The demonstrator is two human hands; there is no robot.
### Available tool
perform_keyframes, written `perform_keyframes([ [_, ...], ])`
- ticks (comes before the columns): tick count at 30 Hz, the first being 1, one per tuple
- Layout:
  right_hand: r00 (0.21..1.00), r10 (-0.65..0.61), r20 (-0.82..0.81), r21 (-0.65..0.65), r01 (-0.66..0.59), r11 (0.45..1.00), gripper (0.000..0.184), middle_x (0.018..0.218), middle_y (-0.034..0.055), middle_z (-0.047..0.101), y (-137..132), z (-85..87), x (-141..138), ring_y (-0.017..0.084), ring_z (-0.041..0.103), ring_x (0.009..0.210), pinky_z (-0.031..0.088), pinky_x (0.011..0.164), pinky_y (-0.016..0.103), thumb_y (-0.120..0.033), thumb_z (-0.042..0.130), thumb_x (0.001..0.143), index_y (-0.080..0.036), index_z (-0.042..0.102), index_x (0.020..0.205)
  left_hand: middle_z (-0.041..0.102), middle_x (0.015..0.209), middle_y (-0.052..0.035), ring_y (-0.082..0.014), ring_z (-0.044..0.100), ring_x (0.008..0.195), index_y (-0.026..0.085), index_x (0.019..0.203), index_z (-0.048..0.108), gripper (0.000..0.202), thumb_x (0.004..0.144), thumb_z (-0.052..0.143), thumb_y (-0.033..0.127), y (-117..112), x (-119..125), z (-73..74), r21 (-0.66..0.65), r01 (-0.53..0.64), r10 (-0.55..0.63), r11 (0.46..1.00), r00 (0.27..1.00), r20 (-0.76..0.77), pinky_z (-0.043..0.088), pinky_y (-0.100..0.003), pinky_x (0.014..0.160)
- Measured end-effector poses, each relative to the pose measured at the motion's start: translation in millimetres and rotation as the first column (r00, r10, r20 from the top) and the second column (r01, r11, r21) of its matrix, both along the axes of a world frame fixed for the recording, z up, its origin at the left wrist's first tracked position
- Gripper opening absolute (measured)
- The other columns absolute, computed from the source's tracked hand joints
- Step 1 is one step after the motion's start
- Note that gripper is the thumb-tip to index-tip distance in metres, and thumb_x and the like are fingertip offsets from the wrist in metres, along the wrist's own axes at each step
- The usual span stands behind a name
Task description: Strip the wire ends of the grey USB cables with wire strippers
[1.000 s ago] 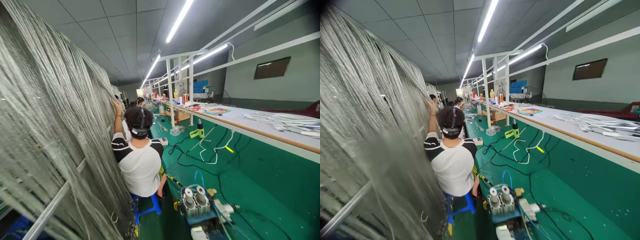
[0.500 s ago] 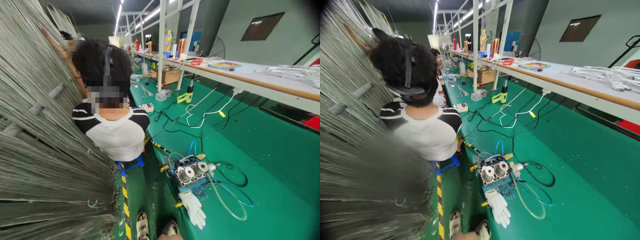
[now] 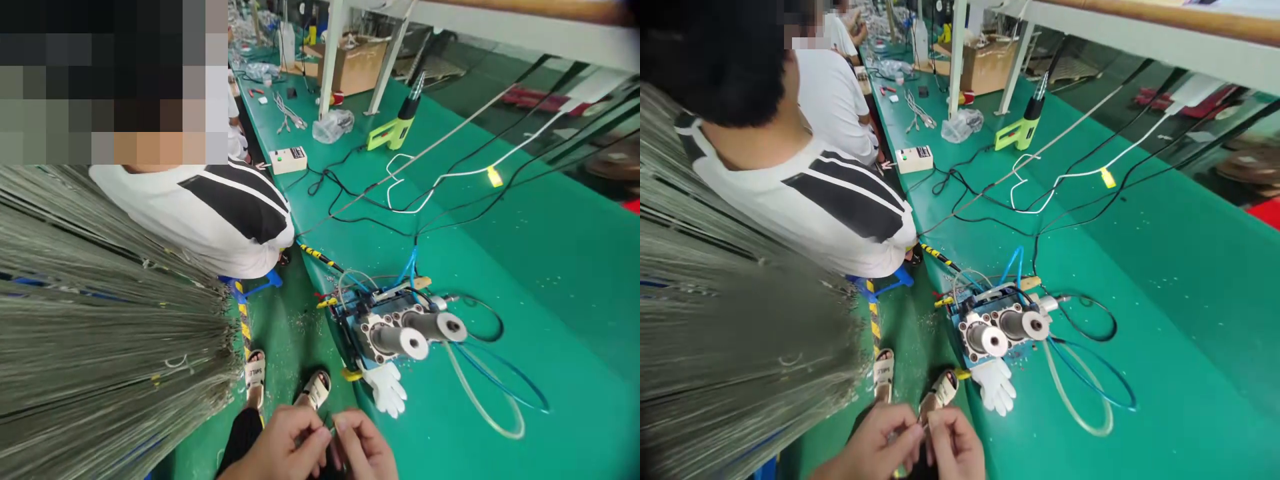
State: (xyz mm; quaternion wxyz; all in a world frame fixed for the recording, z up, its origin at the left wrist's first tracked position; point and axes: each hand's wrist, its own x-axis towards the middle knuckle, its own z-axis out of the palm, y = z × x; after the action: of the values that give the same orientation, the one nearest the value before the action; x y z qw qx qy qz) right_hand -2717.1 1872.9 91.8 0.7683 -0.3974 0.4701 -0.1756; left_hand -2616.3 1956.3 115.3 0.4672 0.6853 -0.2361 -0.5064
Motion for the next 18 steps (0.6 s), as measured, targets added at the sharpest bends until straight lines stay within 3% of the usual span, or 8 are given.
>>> perform_keyframes([
  [3, 0.997, -0.073, 0.013, -0.003, 0.073, 0.997, 0.042, 0.044, -0.0056, 0.045, 5.7, -12.3, 4.6, 0.008, 0.036, 0.042, 0.028, 0.045, 0.021, -0.053, 0.079, 0.064, -0.016, 0.06, 0.058, 0.062, 0.055, -0.0031, -0.0129, 0.058, 0.053, 0.016, 0.063, 0.057, 0.038, 0.091, 0.047, 0.041, 0.1, 14.7, -10.6, -0.03, 0.101, -0.099, 0.994, 0.994, 0.05, 0.045, -0.022, 0.057],
  [8, 0.978, -0.201, 0.057, 0.069, 0.197, 0.978, 0.038, 0.043, -0.0065, 0.045, 14.1, -33.5, 21.5, 0.007, 0.034, 0.039, 0.029, 0.042, 0.021, -0.048, 0.08, 0.067, -0.017, 0.059, 0.059, 0.061, 0.049, -0.0009, -0.0106, 0.056, 0.044, 0.015, 0.067, 0.06, 0.035, 0.093, 0.044, 0.034, 0.9, 40.4, -48.3, -0.08, 0.238, -0.24, 0.968, 0.971, -0.016, 0.045, -0.02, 0.053],
  [13, 0.958, -0.274, 0.084, 0.163, 0.259, 0.952, 0.032, 0.044, -0.0069, 0.043, 13.5, -36.5, 45.1, 0.007, 0.036, 0.042, 0.033, 0.044, 0.021, -0.042, 0.08, 0.069, -0.018, 0.06, 0.06, 0.065, 0.049, -0.0027, -0.012, 0.061, 0.048, 0.016, 0.064, 0.061, 0.033, 0.091, 0.048, 0.027, -5.3, 66.2, -80.7, -0.187, 0.381, -0.369, 0.905, 0.924, 0.097, 0.049, -0.021, 0.058],
  [15, 0.955, -0.289, 0.067, 0.187, 0.273, 0.944, 0.029, 0.046, -0.0066, 0.042, 12.0, -34.8, 54.7, 0.008, 0.036, 0.044, 0.035, 0.045, 0.021, -0.041, 0.077, 0.073, -0.018, 0.061, 0.063, 0.064, 0.048, -0.0024, -0.0121, 0.061, 0.046, 0.015, 0.064, 0.06, 0.033, 0.092, 0.047, 0.027, -10.2, 72.7, -89.7, -0.238, 0.386, -0.384, 0.891, 0.922, 0.056, 0.049, -0.021, 0.055],
  [18, 0.952, -0.301, 0.062, 0.174, 0.287, 0.942, 0.025, 0.052, -0.0049, 0.044, 11.2, -36.4, 62.3, 0.01, 0.041, 0.05, 0.039, 0.049, 0.023, -0.039, 0.071, 0.079, -0.018, 0.063, 0.068, 0.066, 0.057, -0.0038, -0.0114, 0.061, 0.044, 0.015, 0.065, 0.057, 0.034, 0.093, 0.046, 0.031, -20.6, 79.3, -99.1, -0.297, 0.327, -0.38, 0.897, 0.914, -0.144, 0.044, -0.019, 0.043],
])
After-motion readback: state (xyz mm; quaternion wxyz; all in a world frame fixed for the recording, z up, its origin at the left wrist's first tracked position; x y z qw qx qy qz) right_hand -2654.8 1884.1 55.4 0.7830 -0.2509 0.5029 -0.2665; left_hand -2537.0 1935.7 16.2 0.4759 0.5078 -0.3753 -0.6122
